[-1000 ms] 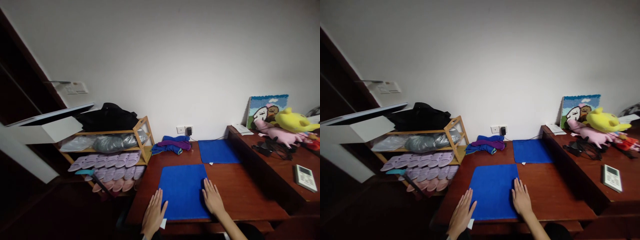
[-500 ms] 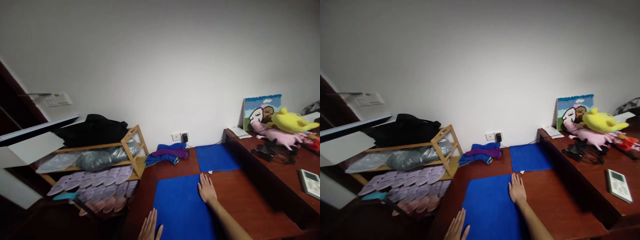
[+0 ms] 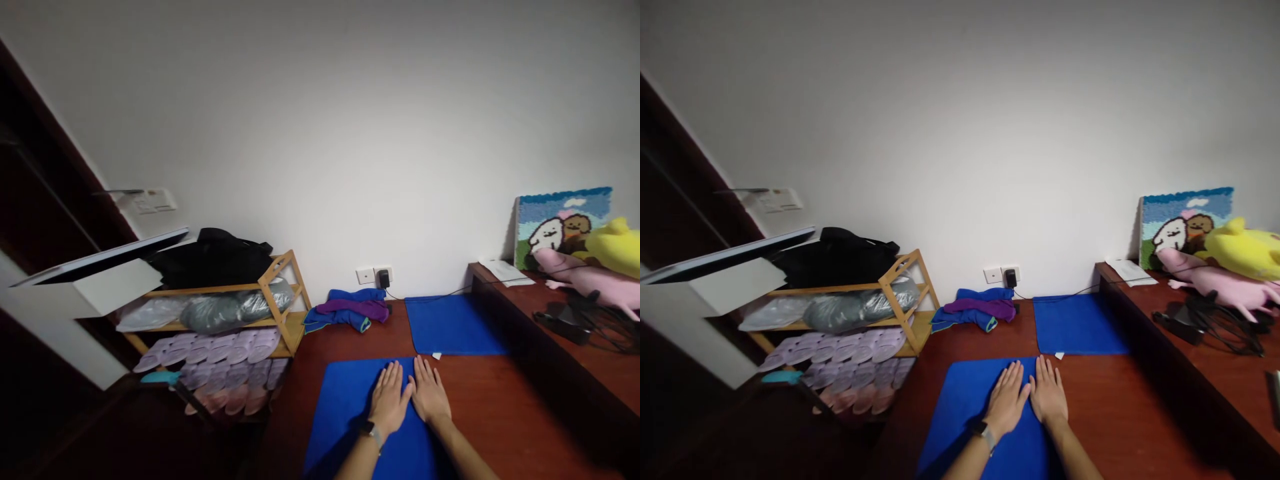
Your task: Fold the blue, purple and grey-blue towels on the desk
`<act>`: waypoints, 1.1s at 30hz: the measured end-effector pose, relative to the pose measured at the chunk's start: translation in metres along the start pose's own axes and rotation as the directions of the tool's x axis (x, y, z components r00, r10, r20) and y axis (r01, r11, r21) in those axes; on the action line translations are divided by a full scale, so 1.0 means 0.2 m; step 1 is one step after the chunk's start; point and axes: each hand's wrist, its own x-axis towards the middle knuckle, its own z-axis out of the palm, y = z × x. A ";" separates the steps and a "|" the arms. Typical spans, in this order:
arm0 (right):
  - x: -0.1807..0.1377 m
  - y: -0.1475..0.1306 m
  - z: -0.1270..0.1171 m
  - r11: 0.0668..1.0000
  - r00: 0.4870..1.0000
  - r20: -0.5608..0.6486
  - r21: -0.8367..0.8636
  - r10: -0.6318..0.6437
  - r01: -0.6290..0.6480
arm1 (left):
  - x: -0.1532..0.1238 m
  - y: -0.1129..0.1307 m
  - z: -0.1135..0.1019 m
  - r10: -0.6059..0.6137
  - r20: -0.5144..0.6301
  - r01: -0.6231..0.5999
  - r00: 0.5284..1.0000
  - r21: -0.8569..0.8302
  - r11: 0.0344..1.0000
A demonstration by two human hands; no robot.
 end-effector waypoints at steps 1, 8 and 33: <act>0.00 0.00 0.01 1.000 1.000 0.001 -0.008 -0.009 0.009 | 0.05 0.01 0.04 -0.029 0.025 0.029 0.999 -0.013 0.999; 0.02 0.01 0.04 0.999 0.999 -0.029 -0.029 0.016 -0.016 | -0.04 -0.39 0.00 -0.198 0.005 0.197 0.980 0.073 0.978; 0.01 -0.03 -0.02 0.998 0.999 -0.018 0.053 0.033 -0.032 | -0.15 -0.85 -0.22 -0.381 -0.018 0.378 0.924 0.193 0.906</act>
